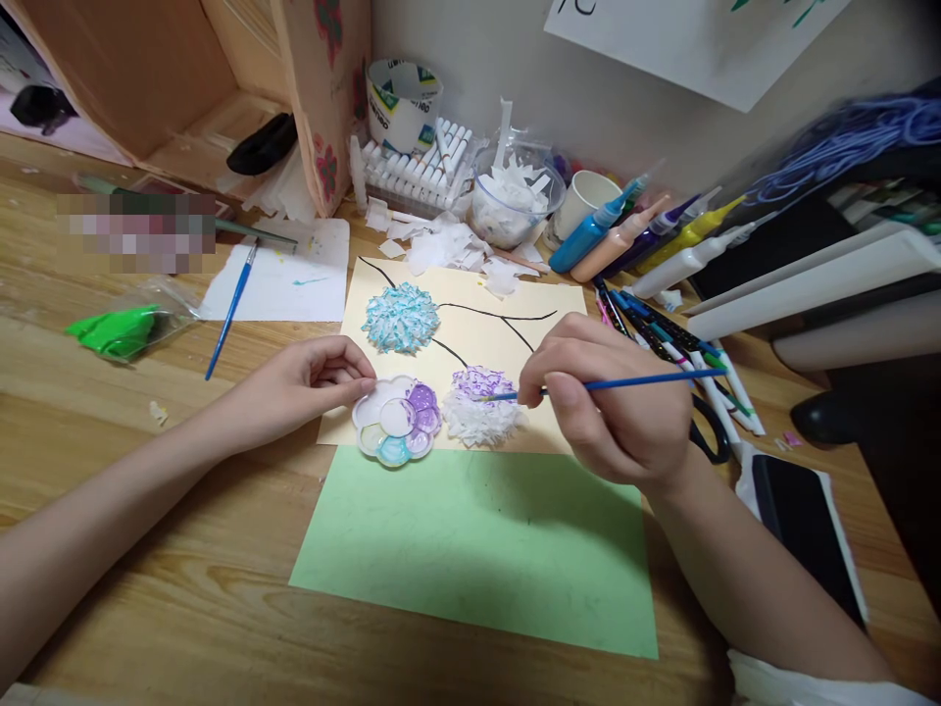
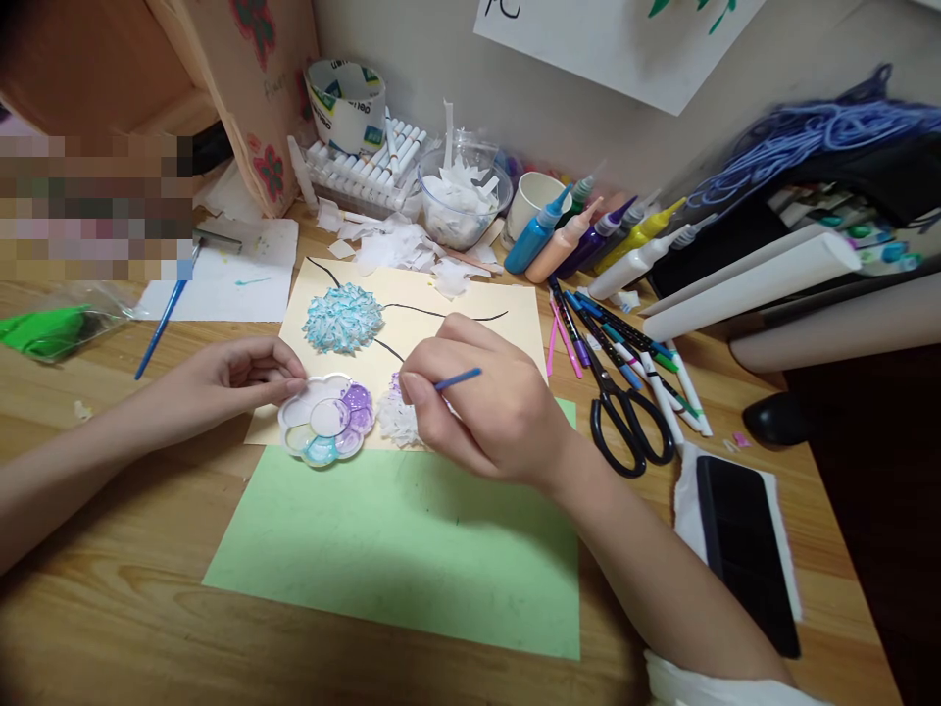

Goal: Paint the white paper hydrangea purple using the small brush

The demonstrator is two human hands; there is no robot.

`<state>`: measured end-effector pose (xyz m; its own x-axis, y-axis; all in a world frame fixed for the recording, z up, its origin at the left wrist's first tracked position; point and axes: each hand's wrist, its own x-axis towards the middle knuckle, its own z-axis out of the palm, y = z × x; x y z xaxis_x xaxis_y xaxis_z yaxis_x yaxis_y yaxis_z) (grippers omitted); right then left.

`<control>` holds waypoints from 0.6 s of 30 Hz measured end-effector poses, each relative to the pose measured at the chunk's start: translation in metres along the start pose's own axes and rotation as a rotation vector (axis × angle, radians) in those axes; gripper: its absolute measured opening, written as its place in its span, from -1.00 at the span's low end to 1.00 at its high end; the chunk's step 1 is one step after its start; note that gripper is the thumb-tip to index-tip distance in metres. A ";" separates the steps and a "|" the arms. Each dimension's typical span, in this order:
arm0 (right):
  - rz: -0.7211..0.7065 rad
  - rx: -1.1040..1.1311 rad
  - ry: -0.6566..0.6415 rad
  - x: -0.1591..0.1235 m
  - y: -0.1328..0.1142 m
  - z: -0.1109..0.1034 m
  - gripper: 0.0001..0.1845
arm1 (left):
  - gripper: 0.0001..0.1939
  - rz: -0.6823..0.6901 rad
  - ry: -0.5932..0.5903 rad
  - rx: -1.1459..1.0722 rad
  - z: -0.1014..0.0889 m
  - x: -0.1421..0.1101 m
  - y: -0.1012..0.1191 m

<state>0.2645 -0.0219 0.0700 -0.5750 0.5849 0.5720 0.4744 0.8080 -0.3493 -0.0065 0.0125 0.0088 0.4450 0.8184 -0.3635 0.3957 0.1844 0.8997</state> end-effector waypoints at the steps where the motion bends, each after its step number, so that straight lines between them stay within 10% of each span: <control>1: 0.011 0.021 0.022 0.000 -0.001 0.000 -0.75 | -0.79 0.000 0.000 0.004 0.000 0.000 0.000; 18: -0.036 0.058 -0.092 0.000 0.000 0.017 -0.82 | -0.72 0.017 0.011 0.078 0.000 -0.001 0.003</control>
<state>0.2534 -0.0207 0.0572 -0.6512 0.5572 0.5153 0.4142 0.8298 -0.3739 -0.0057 0.0118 0.0117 0.4436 0.8272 -0.3449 0.4496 0.1275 0.8841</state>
